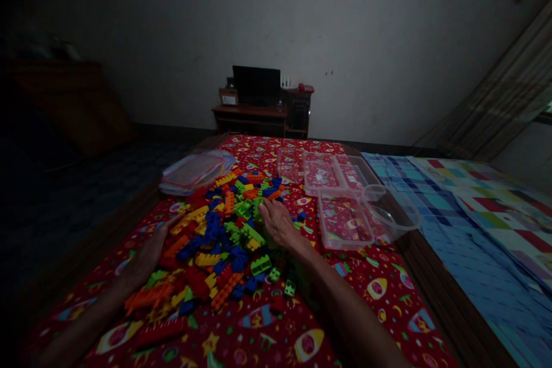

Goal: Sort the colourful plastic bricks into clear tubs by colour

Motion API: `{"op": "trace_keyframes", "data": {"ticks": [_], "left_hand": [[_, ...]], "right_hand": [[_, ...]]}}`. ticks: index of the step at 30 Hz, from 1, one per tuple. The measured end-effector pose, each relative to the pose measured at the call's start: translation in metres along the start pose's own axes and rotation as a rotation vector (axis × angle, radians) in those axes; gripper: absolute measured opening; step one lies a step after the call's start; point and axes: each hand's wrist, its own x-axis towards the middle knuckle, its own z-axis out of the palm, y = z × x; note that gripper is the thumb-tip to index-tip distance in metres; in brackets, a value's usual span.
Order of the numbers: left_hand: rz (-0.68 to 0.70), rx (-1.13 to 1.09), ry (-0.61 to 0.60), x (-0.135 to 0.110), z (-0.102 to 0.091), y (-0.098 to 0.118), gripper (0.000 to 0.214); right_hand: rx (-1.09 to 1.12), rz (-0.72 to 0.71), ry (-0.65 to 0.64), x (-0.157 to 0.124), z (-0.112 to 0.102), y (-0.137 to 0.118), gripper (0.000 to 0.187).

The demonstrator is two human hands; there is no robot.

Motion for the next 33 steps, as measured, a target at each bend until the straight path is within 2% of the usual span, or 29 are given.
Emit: {"op": "trace_keyframes", "data": {"ticks": [2,4,8,11,13,15,19,22,24,28,31,33], "left_hand": [[0.001,0.004,0.021,-0.001,-0.002,-0.002,0.067],[0.007,0.000,0.029,-0.002,-0.006,-0.006,0.067],[-0.021,-0.023,0.015,-0.002,-0.013,-0.011,0.065],[-0.048,-0.008,0.005,-0.002,-0.011,-0.008,0.068],[-0.040,0.003,-0.006,-0.003,-0.008,-0.005,0.069],[-0.020,0.006,-0.014,-0.004,-0.005,-0.003,0.068],[0.004,0.010,0.011,-0.004,-0.002,-0.008,0.069],[0.009,0.026,0.037,-0.003,-0.002,-0.014,0.076],[0.005,0.037,0.030,-0.003,-0.002,-0.016,0.079],[0.024,0.042,0.025,-0.004,-0.002,-0.016,0.075],[0.025,0.011,0.039,-0.004,0.000,-0.016,0.074],[0.011,-0.005,0.047,-0.003,0.000,-0.015,0.078]], "right_hand": [[0.044,-0.029,0.026,-0.004,-0.005,-0.008,0.052],[0.004,-0.016,0.099,-0.016,-0.011,-0.003,0.055],[-0.115,0.035,0.219,-0.056,-0.011,0.030,0.055],[-0.059,0.128,0.164,-0.074,-0.004,0.045,0.058],[0.004,0.213,0.095,-0.072,0.004,0.039,0.062],[0.052,0.247,0.043,-0.061,0.012,0.022,0.063],[0.099,0.114,0.014,-0.033,0.025,-0.017,0.061],[0.100,0.057,0.032,-0.032,0.022,-0.024,0.056],[0.059,0.057,0.098,-0.045,0.016,-0.015,0.054],[-0.073,0.068,0.267,-0.090,0.009,0.013,0.052],[-0.060,0.114,0.222,-0.117,0.015,0.020,0.053],[0.005,0.137,0.154,-0.121,0.024,0.012,0.054]]}}
